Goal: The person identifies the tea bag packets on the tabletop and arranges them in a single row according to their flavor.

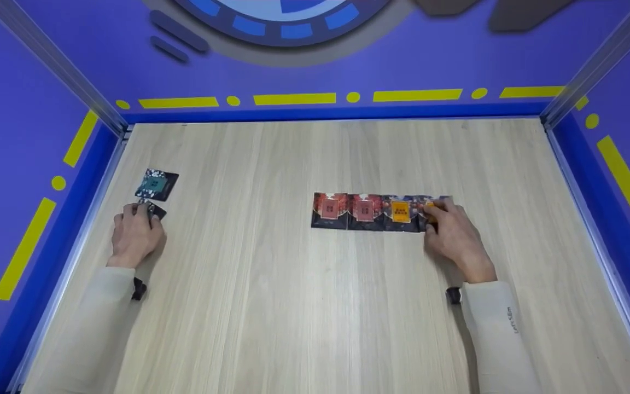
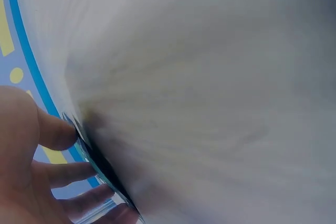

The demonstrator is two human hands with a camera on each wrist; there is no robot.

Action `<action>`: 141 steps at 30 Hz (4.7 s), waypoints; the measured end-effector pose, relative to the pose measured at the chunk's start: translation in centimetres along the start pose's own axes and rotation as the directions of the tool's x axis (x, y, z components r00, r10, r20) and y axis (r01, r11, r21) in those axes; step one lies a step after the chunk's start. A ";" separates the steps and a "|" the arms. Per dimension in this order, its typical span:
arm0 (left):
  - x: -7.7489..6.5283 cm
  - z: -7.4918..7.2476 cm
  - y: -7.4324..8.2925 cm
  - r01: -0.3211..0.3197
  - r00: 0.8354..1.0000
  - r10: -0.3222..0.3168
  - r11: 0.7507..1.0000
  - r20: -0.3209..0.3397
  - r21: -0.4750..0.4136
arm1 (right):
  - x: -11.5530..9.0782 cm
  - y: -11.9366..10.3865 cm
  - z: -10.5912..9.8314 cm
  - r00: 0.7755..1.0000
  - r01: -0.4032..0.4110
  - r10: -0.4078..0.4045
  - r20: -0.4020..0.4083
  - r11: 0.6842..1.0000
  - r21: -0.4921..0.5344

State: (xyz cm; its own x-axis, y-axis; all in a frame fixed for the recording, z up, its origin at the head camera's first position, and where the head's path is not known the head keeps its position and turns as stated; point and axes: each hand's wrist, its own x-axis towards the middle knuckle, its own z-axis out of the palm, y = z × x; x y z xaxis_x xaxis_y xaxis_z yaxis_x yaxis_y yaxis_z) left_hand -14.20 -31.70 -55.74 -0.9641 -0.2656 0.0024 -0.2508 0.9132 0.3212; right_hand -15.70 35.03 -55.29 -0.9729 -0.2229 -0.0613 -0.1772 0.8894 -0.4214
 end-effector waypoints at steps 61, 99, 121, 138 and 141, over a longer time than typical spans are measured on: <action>-0.9 4.9 12.4 -0.484 0.868 0.489 0.872 0.084 -0.077 | -0.1 0.0 -0.2 1.000 -0.010 0.010 0.024 1.000 0.019; -2.1 7.9 21.8 -0.614 0.773 0.615 0.787 0.155 -0.056 | -0.1 0.1 0.0 1.000 0.000 0.000 0.014 1.000 0.014; -2.9 8.9 24.7 -0.644 0.752 0.631 0.765 0.188 0.007 | -0.4 0.1 0.2 1.000 -0.004 0.004 -0.002 1.000 0.011; -3.3 8.9 24.9 -0.648 0.749 0.639 0.762 0.176 -0.010 | -0.4 0.0 0.2 1.000 -0.015 0.015 0.018 1.000 0.018; -3.4 8.6 24.9 -0.643 0.756 0.636 0.766 0.157 -0.012 | -0.4 0.0 0.3 1.000 -0.013 0.012 0.018 1.000 0.014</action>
State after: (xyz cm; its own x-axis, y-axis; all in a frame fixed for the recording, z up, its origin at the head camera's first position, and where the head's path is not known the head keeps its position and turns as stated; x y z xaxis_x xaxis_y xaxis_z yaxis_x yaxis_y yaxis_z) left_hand -17.96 -5.42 -55.94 -0.9016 0.4287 0.0573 0.4284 0.8667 0.2555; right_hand -15.24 34.98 -55.51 -0.9722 -0.2191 -0.0830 -0.1628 0.8866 -0.4329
